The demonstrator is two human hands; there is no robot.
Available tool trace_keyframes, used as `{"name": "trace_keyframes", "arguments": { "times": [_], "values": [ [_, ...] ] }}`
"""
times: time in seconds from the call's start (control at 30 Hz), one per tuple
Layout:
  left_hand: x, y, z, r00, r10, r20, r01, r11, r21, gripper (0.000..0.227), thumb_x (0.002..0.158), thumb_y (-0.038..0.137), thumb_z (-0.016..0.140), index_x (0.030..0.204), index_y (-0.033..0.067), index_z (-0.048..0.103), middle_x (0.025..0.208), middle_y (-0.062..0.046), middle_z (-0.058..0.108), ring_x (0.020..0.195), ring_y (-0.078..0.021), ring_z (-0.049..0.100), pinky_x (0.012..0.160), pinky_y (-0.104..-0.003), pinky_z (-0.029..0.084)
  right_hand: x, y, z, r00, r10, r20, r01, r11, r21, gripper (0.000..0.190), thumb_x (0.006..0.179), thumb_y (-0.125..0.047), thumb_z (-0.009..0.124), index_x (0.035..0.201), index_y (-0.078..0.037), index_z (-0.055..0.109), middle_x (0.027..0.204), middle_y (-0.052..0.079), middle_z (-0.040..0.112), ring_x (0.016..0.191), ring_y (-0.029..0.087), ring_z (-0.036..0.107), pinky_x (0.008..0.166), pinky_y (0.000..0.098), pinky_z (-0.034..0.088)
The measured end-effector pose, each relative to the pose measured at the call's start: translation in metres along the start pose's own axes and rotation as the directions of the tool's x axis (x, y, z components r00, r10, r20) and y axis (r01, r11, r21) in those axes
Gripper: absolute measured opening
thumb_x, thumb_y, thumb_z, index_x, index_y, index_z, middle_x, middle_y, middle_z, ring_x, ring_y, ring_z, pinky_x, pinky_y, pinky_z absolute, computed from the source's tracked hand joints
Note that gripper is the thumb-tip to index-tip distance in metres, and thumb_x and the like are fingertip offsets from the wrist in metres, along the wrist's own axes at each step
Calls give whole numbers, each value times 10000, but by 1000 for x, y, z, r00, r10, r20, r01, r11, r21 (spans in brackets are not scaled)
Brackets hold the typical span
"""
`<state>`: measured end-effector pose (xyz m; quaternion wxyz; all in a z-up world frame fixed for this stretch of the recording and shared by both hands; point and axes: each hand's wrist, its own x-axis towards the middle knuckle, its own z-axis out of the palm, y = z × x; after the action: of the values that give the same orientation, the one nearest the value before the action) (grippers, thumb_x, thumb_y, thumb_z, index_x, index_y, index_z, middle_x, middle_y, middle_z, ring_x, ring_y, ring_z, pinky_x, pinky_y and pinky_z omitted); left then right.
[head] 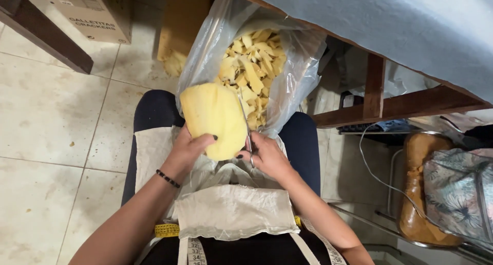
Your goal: Trimming the edges of small yellow foam pieces using scissors and placing them in a bag.
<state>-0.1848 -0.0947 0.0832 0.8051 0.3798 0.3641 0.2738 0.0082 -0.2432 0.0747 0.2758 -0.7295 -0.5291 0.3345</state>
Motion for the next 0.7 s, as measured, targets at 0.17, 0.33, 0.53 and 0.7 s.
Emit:
{"name": "trace_keyframes", "arguments": {
  "times": [0.17, 0.33, 0.53, 0.7],
  "values": [
    [0, 10, 5, 1000, -24, 3, 24, 1000, -8, 512, 711, 99, 801, 1161, -3, 579, 869, -176, 680, 705, -246, 693, 550, -385, 577, 1, 13, 13, 999, 2, -48, 0, 999, 48, 390, 856, -467, 788, 841, -127, 600, 657, 100, 620, 673, 320, 665, 664, 397, 543],
    [3, 12, 8, 998, -61, -15, 60, 997, -40, 525, 703, 74, 790, 1172, 6, 565, 839, -180, 668, 669, -270, 699, 538, -401, 580, -1, 21, 16, 997, 4, -81, 3, 996, 92, 378, 853, -464, 791, 812, -138, 605, 600, 52, 609, 605, 260, 649, 624, 342, 540],
    [-1, 21, 13, 999, -42, 33, 40, 996, 77, 491, 715, 102, 785, 1145, 12, 565, 832, -170, 650, 687, -265, 670, 534, -392, 555, -2, 36, 15, 993, -91, 69, 73, 969, 235, 380, 914, -505, 683, 967, -142, 588, 763, 80, 657, 729, 297, 661, 689, 414, 549],
    [-4, 24, 16, 999, -32, 38, 23, 974, 226, 467, 738, 139, 773, 1149, 25, 583, 847, -154, 654, 709, -237, 651, 548, -379, 540, -3, 27, 17, 995, -94, -39, 98, 984, 147, 373, 890, -419, 764, 868, -97, 577, 685, 132, 604, 668, 348, 635, 645, 420, 530]
  ]
}}
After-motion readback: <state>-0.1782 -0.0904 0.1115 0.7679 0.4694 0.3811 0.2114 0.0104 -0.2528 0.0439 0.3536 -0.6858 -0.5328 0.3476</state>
